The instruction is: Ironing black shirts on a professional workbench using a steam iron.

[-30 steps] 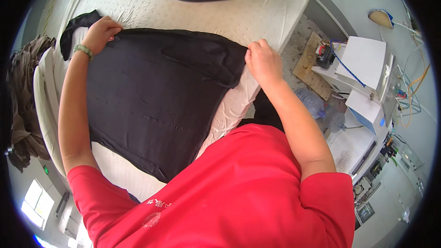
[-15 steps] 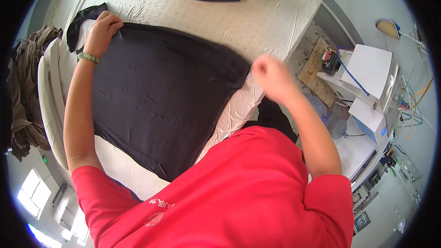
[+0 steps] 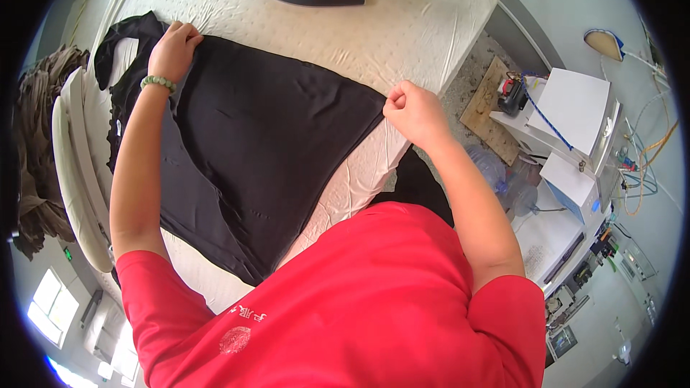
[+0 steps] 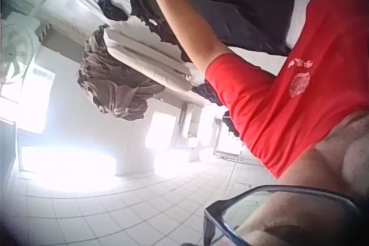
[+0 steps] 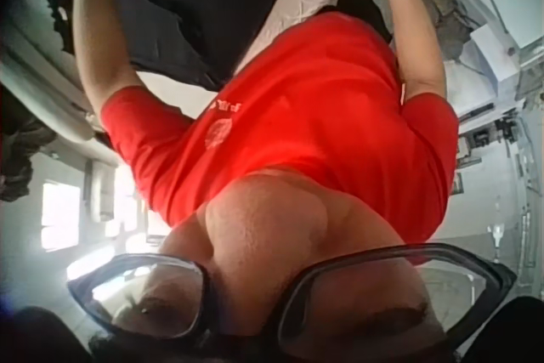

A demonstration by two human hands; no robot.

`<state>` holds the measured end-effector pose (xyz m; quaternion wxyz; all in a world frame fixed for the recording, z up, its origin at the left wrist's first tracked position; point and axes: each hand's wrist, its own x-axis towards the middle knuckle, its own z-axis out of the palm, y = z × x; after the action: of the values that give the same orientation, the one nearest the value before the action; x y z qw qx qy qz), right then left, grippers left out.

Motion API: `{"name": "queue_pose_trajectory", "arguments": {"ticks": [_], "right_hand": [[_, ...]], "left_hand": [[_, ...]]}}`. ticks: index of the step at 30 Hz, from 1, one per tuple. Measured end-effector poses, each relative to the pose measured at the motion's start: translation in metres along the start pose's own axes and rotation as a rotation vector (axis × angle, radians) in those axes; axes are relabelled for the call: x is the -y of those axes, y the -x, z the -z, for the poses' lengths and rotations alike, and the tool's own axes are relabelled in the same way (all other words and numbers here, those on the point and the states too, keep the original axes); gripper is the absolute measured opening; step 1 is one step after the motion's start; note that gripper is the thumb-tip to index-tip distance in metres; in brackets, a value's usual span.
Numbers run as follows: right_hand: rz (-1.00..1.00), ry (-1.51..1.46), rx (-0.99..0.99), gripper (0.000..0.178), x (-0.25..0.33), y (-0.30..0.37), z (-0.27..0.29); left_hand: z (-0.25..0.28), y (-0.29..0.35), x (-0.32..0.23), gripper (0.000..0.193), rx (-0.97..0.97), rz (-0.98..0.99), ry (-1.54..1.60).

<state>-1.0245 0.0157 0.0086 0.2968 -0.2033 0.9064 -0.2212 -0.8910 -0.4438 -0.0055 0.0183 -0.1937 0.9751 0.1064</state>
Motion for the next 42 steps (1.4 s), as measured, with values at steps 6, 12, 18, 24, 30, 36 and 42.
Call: {"name": "queue_pose_trajectory", "arguments": {"ticks": [6, 12, 18, 24, 30, 36, 42], "right_hand": [[0.113, -0.021, 0.048, 0.019, -0.010, -0.001, 0.002], [0.133, -0.079, 0.108, 0.017, -0.019, -0.015, 0.015], [0.149, -0.050, 0.161, 0.020, -0.016, -0.023, 0.020], [0.113, -0.106, 0.274, 0.020, -0.017, -0.029, 0.029], [0.230, -0.158, 0.407, 0.021, -0.023, -0.040, 0.038], [0.314, -0.132, 0.550, 0.022, -0.029, -0.058, 0.041], [0.957, 0.159, 0.330, 0.014, -0.010, -0.098, 0.067]], "left_hand": [[-0.001, -0.006, -0.006, 0.020, 0.002, 0.022, -0.004], [0.000, -0.012, -0.025, 0.021, -0.061, 0.092, -0.087], [-0.026, -0.004, -0.042, 0.017, -0.211, 0.278, -0.033], [-0.054, 0.051, -0.159, 0.036, -0.547, 0.167, 0.136], [-0.089, 0.078, -0.280, 0.075, -0.374, 0.434, 0.096], [-0.105, 0.084, -0.300, 0.086, -0.316, 0.546, -0.021], [-0.107, 0.097, -0.381, 0.093, -0.325, 0.573, 0.147]]}}
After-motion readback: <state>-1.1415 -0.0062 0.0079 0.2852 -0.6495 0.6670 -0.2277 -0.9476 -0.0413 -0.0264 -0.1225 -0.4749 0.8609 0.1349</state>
